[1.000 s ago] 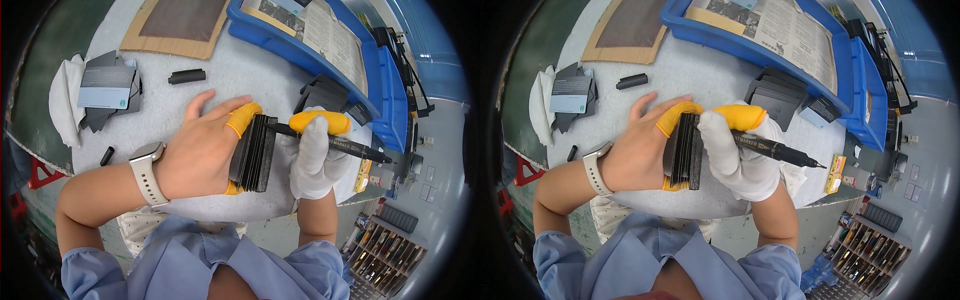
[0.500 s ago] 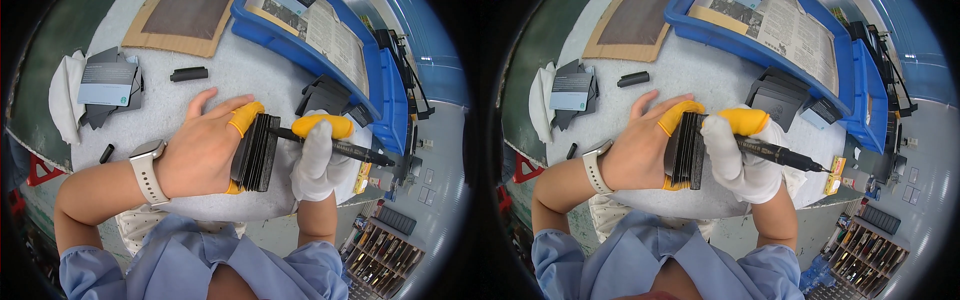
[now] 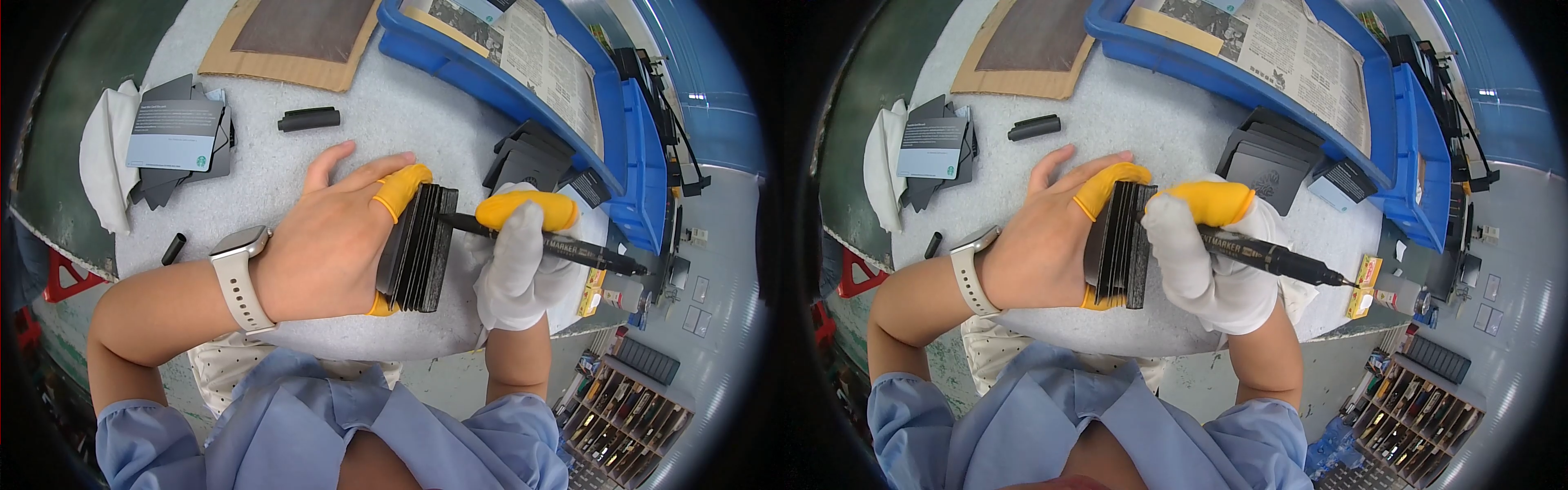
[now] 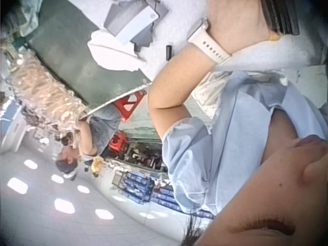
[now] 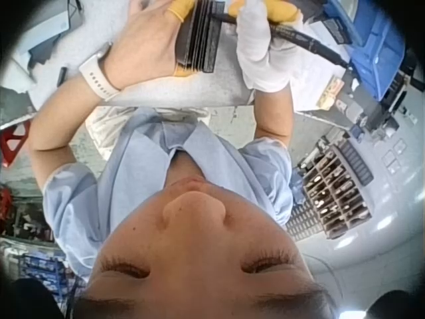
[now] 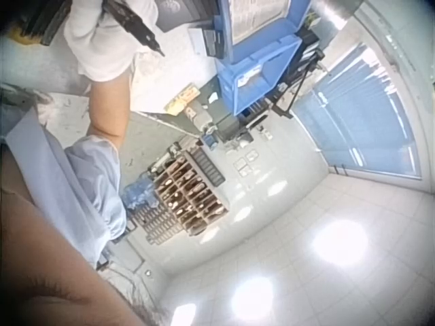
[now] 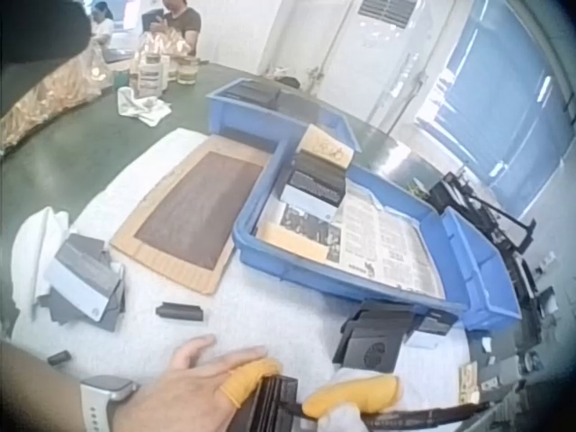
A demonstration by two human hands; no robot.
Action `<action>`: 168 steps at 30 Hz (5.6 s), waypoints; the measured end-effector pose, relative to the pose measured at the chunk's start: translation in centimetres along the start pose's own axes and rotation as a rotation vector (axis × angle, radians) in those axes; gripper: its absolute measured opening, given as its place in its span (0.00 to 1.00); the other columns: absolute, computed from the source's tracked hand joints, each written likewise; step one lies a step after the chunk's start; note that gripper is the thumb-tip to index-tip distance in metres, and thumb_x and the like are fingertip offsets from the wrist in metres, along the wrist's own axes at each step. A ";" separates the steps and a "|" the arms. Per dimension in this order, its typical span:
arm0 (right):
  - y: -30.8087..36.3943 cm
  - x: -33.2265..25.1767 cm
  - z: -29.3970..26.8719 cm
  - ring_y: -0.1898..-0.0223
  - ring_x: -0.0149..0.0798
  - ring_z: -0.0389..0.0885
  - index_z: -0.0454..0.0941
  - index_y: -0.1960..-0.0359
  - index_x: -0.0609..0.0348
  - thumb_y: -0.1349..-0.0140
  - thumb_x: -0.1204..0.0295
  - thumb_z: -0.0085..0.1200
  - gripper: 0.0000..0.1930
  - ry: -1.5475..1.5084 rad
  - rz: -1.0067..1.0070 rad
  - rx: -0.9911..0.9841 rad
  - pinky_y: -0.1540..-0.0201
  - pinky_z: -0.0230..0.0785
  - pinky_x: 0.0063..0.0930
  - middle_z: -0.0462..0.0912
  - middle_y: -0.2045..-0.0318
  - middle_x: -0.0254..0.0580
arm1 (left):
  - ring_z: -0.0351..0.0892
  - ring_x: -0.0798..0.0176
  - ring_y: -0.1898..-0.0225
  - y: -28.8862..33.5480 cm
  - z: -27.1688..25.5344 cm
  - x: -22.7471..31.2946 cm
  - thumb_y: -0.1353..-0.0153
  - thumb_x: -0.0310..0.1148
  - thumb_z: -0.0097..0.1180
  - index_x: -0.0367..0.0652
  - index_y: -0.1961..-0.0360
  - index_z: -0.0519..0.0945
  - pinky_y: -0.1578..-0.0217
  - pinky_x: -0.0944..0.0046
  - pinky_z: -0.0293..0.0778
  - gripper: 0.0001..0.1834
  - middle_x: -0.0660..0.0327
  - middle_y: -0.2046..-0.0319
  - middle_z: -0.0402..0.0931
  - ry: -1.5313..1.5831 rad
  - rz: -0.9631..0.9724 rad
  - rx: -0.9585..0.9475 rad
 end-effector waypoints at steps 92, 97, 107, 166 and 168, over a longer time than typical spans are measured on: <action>4.9 -1.1 -0.4 0.68 0.38 0.78 0.76 0.63 0.60 0.50 0.81 0.59 0.12 0.347 -0.067 -0.428 0.62 0.72 0.28 0.82 0.67 0.45 | 0.68 0.47 0.31 0.4 -0.4 0.6 0.55 0.41 0.76 0.28 0.36 0.67 0.30 0.37 0.48 0.48 0.41 0.39 0.73 0.028 0.010 0.039; 4.9 -1.7 -0.1 0.67 0.40 0.78 0.78 0.65 0.60 0.54 0.78 0.62 0.12 0.381 -0.044 -0.465 0.60 0.70 0.31 0.83 0.68 0.44 | 0.68 0.48 0.31 0.4 -0.4 0.6 0.57 0.42 0.77 0.29 0.37 0.68 0.31 0.37 0.48 0.49 0.42 0.40 0.73 0.025 0.017 0.034; 6.2 -1.6 -0.2 0.64 0.40 0.79 0.80 0.66 0.60 0.53 0.70 0.65 0.13 0.366 -0.044 -0.461 0.55 0.69 0.35 0.84 0.66 0.42 | 0.68 0.48 0.31 0.3 -0.6 0.6 0.58 0.42 0.77 0.31 0.40 0.71 0.31 0.37 0.50 0.45 0.45 0.42 0.75 0.046 0.015 0.040; 4.1 0.0 -0.7 0.68 0.35 0.85 0.83 0.62 0.61 0.48 0.80 0.68 0.12 0.143 0.107 -0.146 0.62 0.77 0.25 0.86 0.67 0.40 | 0.65 0.49 0.29 0.5 0.1 0.2 0.63 0.42 0.80 0.34 0.32 0.64 0.27 0.39 0.43 0.57 0.44 0.33 0.67 -0.015 0.000 -0.007; 3.8 0.0 -0.8 0.68 0.36 0.84 0.80 0.61 0.63 0.47 0.82 0.63 0.11 0.216 0.021 -0.220 0.63 0.79 0.25 0.84 0.66 0.45 | 0.65 0.49 0.29 0.6 0.3 0.2 0.63 0.42 0.80 0.35 0.32 0.64 0.27 0.39 0.43 0.57 0.44 0.33 0.67 -0.032 0.001 -0.006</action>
Point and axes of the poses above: each hand's wrist, its own y-axis away from the middle knuckle, its own z-axis out of the palm, x = y × z, the point moved 9 cm from there along -y, towards the middle knuckle
